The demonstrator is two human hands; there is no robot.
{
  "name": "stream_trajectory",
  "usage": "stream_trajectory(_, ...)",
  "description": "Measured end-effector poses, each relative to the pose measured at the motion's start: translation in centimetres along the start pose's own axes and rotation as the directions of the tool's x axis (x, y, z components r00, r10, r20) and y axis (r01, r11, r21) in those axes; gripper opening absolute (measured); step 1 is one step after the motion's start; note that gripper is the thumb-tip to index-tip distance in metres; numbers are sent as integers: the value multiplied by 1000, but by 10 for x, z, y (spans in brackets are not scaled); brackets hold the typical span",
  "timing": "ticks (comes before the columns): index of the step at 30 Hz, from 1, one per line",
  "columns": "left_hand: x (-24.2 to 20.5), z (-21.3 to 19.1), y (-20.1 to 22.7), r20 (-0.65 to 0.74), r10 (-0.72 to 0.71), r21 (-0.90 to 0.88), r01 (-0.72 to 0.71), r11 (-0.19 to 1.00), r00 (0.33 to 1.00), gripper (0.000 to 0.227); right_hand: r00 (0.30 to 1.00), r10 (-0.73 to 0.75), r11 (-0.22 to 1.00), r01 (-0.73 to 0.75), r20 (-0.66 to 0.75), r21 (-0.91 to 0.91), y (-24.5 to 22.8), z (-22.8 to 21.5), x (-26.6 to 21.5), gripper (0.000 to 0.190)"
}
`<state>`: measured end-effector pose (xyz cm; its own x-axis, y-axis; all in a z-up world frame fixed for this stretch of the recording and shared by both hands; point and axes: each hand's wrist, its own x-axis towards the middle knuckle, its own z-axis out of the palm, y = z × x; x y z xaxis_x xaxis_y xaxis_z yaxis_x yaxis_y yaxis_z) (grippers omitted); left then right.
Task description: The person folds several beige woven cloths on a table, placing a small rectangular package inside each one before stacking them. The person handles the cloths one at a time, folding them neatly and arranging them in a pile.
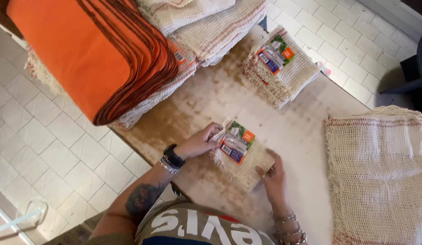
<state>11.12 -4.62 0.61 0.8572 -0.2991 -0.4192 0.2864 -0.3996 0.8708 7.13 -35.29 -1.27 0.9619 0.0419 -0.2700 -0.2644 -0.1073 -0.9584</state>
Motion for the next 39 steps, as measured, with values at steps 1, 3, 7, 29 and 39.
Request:
stream_trajectory(1,3,-4,11,5,6,10,-6,1000,1000,57,1000,-6,1000,6,-9,6,0,-3,6,64)
stream_trajectory(3,7,-12,34,-39,226,-20,-227,974,973,55,998,-68,942,59,-16,-330,1,-7,18,41)
stream_trajectory(7,58,-53,108,21,460,-13,-460,888,888,66,979,-200,980,198,-43,-34,-81,-21,69,80)
stream_trajectory(29,211,-97,130,-243,755,585,-529,615,609,54,903,-372,827,217,-215,-519,-125,-40,176,67)
stream_trajectory(39,-72,-24,-8,-244,22,71,-4,997,970,35,842,-217,138,-475,-494,-869,-8,-167,18,23)
